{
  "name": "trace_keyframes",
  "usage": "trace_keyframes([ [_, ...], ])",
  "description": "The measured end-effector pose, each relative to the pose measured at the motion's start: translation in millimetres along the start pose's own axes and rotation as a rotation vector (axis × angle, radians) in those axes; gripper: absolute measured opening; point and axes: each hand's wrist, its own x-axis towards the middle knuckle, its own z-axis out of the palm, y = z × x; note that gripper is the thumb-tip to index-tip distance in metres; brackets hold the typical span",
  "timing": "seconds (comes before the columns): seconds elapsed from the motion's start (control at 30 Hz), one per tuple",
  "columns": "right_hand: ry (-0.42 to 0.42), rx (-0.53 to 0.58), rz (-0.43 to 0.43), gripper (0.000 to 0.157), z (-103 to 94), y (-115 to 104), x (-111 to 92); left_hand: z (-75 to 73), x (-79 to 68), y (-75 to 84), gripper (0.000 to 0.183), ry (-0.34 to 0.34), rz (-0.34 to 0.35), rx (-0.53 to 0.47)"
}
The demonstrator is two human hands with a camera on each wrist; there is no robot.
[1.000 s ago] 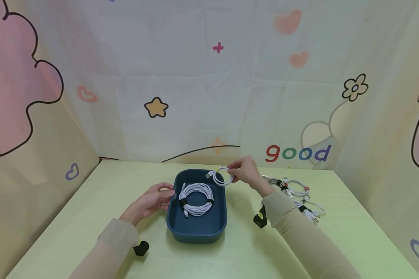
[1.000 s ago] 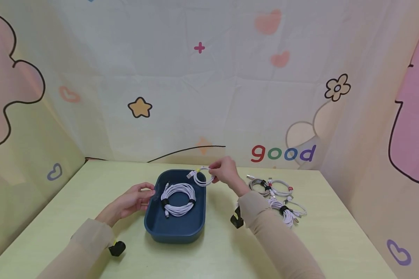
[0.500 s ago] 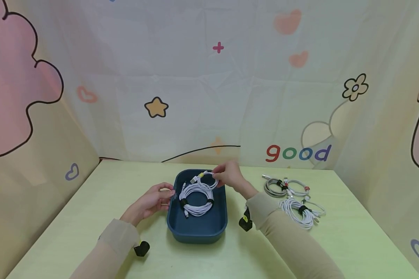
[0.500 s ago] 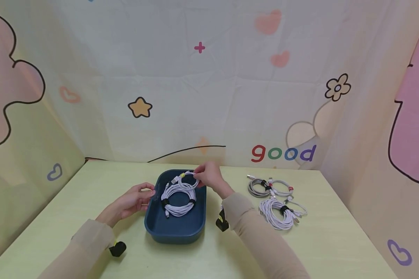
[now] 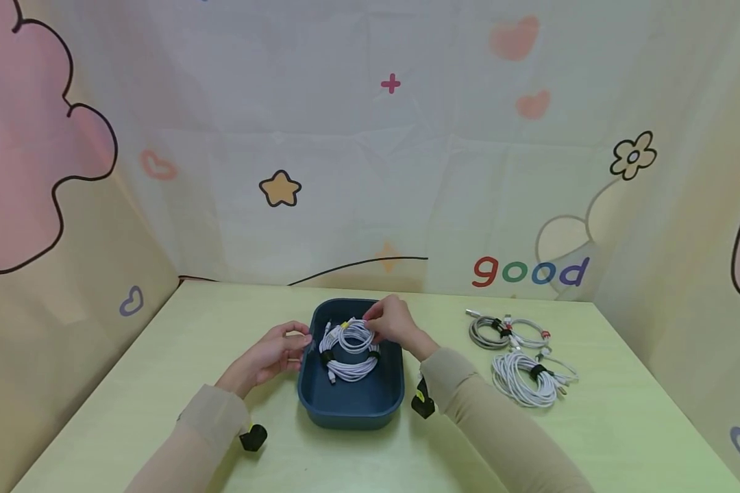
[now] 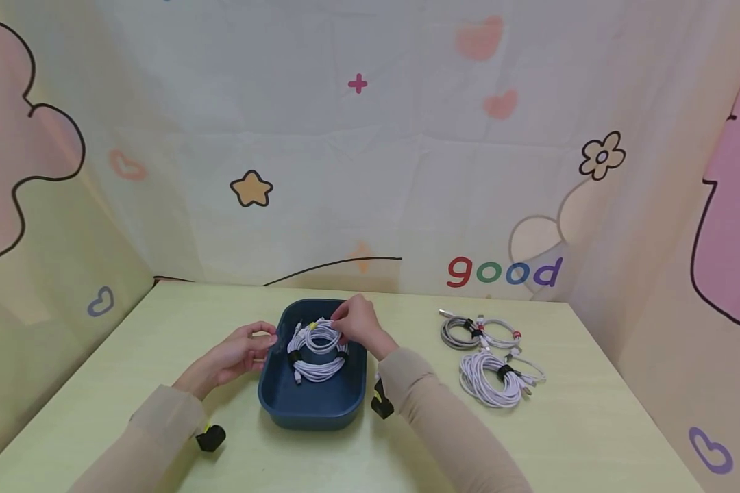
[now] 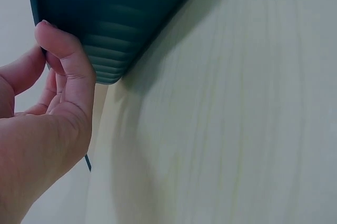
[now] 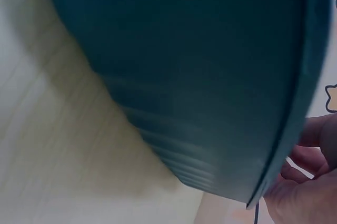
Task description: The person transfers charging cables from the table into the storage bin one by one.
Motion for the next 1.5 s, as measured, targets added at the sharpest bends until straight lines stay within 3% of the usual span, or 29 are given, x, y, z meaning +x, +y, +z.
trace_keyframes([
  [0.27, 0.007, -0.071, -0.023, 0.015, 4.7, -0.1, -1.6, 0.5, 0.7, 0.0, 0.024, -0.011, 0.015, -0.010],
  [0.47, 0.129, -0.093, -0.130, 0.016, -7.7, 3.3, -6.5, 0.7, -1.3, 0.5, 0.024, 0.000, 0.020, -0.002],
  [0.73, 0.300, 0.003, -0.112, 0.018, -57.2, 31.8, -8.7, -2.1, -0.7, 0.5, 0.033, 0.011, 0.014, 0.015],
  [0.83, 0.323, -0.040, -0.084, 0.019, -79.1, 49.2, -12.1, -1.5, -1.1, 1.0, 0.033, 0.008, 0.015, 0.010],
  [1.07, 0.425, -0.261, -0.025, 0.022, -124.5, 94.1, -19.9, 1.0, -1.0, 0.4, 0.031, 0.002, 0.011, 0.001],
  [1.17, 0.401, -0.332, 0.036, 0.025, -139.9, 107.2, -24.0, 0.7, -0.3, -0.8, 0.031, 0.003, 0.013, -0.003],
  [1.33, 0.286, -0.439, 0.139, 0.034, -153.9, 124.1, -29.2, -0.4, 0.4, -1.9, 0.029, 0.008, 0.012, -0.005],
  [1.5, 0.211, -0.483, 0.169, 0.041, -157.9, 138.2, -29.3, -0.5, 0.7, -1.6, 0.025, 0.010, 0.009, 0.000],
])
